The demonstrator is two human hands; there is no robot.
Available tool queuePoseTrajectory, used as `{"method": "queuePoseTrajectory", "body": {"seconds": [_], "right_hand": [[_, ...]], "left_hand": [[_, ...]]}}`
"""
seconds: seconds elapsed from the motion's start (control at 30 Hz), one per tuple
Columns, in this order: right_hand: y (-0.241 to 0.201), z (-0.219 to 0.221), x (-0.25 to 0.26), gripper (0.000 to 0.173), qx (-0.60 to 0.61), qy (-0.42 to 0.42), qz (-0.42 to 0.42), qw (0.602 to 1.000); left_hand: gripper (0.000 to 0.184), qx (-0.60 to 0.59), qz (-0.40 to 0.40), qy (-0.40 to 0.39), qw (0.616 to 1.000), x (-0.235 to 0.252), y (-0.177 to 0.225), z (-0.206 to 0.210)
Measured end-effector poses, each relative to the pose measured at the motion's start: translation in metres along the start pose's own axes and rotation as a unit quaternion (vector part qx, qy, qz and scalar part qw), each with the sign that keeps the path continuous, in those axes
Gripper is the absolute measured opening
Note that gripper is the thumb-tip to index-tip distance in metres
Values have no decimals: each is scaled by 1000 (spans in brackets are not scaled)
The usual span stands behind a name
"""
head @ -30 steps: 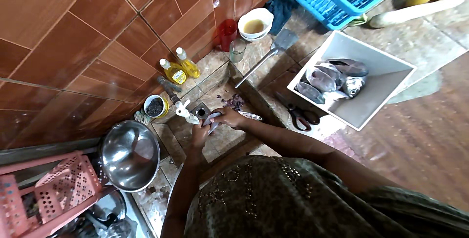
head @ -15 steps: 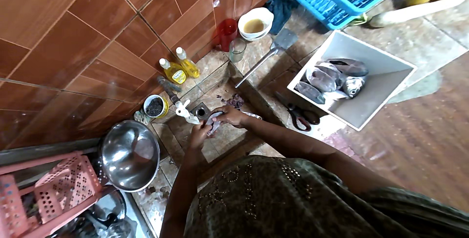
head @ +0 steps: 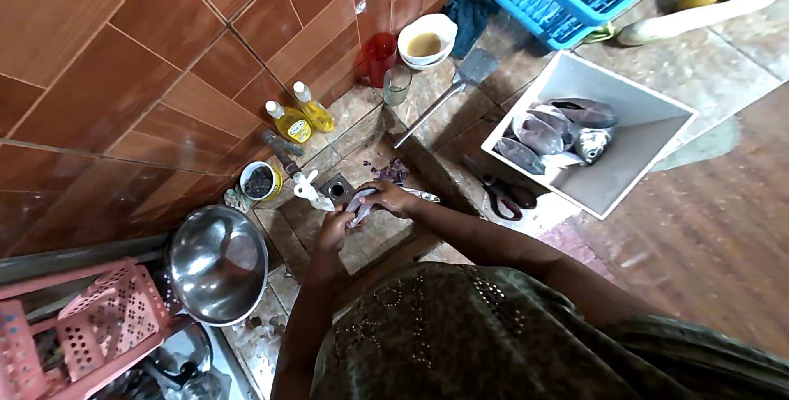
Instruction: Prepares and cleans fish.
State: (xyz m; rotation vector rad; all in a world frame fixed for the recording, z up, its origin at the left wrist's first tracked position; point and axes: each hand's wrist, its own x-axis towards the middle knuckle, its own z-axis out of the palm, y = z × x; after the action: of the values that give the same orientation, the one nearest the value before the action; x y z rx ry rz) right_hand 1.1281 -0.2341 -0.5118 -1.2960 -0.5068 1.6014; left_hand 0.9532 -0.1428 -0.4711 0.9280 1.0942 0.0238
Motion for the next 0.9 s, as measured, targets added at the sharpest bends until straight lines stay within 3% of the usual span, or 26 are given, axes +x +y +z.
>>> {"method": "queuePoseTrajectory", "body": {"seconds": [0.2, 0.47, 0.67, 0.8, 0.9], "right_hand": [[-1, -8, -2, 29, 68, -7, 22, 997], [1, -5, -5, 28, 91, -47, 17, 995], [-4, -6, -18, 42, 237, -178, -8, 955], [3, 6, -17, 27, 208, -56, 38, 976], [13, 14, -12, 18, 161, -63, 75, 982]], "left_hand": [[54, -34, 51, -92, 994, -10, -4, -15], [39, 17, 88, -21, 996, -7, -16, -15], [37, -29, 109, -13, 994, -9, -10, -13], [36, -13, 93, -17, 995, -11, -5, -11], [37, 5, 72, 8, 997, -9, -4, -6]]}}
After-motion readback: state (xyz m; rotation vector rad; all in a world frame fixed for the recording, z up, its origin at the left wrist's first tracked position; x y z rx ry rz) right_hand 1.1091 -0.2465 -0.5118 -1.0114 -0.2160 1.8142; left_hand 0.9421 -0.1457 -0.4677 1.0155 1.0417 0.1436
